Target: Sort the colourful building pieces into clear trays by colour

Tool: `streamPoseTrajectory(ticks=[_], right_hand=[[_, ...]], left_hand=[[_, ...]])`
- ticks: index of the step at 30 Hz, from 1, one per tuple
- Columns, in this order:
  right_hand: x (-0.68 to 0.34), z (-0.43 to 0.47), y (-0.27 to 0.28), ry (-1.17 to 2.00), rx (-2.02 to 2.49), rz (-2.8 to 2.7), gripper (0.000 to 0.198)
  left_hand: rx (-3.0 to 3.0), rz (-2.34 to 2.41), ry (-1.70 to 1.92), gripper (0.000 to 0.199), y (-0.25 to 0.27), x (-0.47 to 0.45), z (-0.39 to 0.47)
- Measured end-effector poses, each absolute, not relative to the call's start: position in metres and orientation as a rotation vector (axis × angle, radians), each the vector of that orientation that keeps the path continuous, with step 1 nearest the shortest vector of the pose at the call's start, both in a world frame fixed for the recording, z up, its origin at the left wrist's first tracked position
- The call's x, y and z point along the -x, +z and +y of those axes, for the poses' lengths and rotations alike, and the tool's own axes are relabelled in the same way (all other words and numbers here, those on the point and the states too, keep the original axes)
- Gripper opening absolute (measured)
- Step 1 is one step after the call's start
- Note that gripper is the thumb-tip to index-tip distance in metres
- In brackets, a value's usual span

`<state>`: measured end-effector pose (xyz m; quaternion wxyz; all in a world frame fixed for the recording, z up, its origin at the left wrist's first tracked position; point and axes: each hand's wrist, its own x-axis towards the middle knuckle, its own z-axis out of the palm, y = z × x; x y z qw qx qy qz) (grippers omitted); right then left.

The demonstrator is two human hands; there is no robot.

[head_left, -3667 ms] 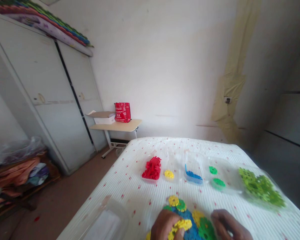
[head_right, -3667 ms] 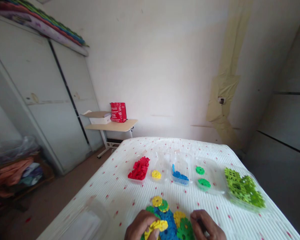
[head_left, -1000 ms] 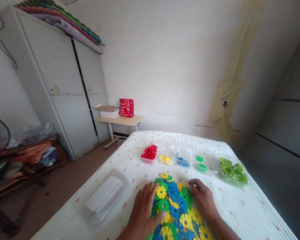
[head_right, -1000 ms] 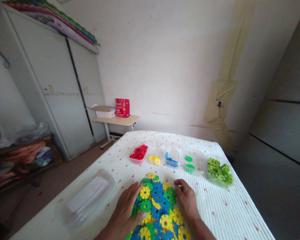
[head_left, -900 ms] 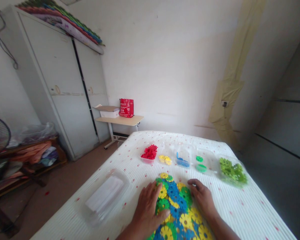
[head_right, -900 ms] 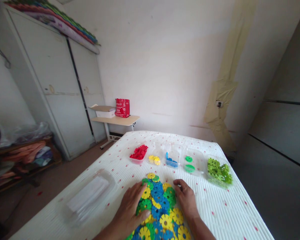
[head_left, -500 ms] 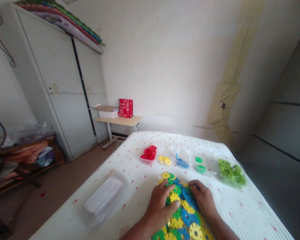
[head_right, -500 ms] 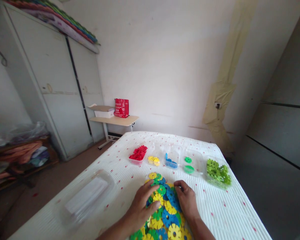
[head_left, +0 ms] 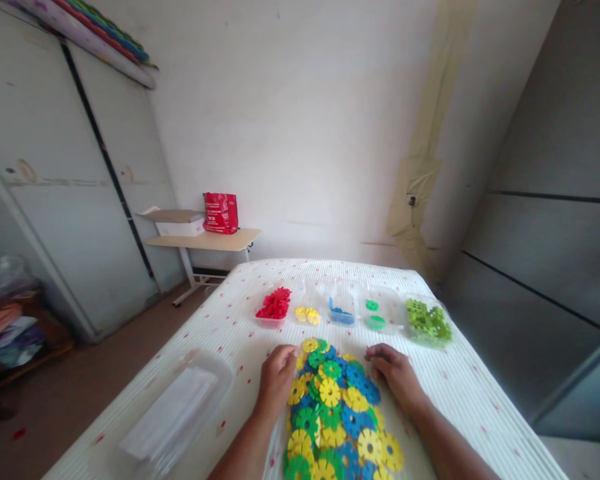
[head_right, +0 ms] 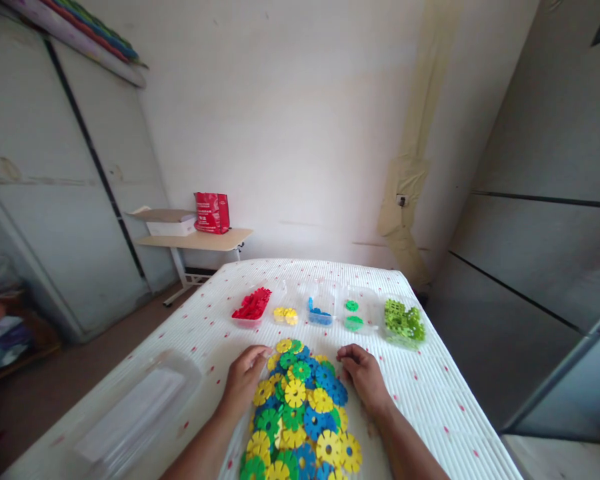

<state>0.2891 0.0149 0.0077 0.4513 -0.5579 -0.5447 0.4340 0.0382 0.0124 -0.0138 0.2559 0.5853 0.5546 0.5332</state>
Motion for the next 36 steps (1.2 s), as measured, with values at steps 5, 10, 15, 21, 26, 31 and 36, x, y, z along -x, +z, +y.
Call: streamPoseTrajectory(ticks=[5,10,15,21,26,31,36], right_hand=[[-0.289,0.009,0.003,0.924,1.305,-1.589,0.026],[-0.283,0.002,0.008,0.693,1.13,-2.042,0.025],[-0.288,0.004,0.009,0.673,1.162,-2.095,0.019],[-0.307,0.008,0.015,0.709,1.261,-2.137,0.029],[-0.317,0.003,0.034,0.787,1.342,-2.21,0.021],[-0.324,0.001,0.038,0.806,1.427,-2.215,0.015],[-0.311,0.005,0.022,0.568,1.414,-2.091,0.021]], left_hand=[[-1.463,1.473,1.401,0.033,-0.019,-0.032,0.017],[-1.454,1.423,1.37,0.034,-0.022,-0.031,0.019],[-1.379,1.404,1.377,0.035,-0.017,-0.031,0.018],[-1.36,1.444,1.355,0.037,-0.011,-0.032,0.016],[-1.386,1.45,1.348,0.036,-0.013,-0.031,0.016],[-1.415,1.441,1.352,0.035,-0.015,-0.032,0.016],[-1.419,1.443,1.362,0.034,-0.014,-0.032,0.016]])
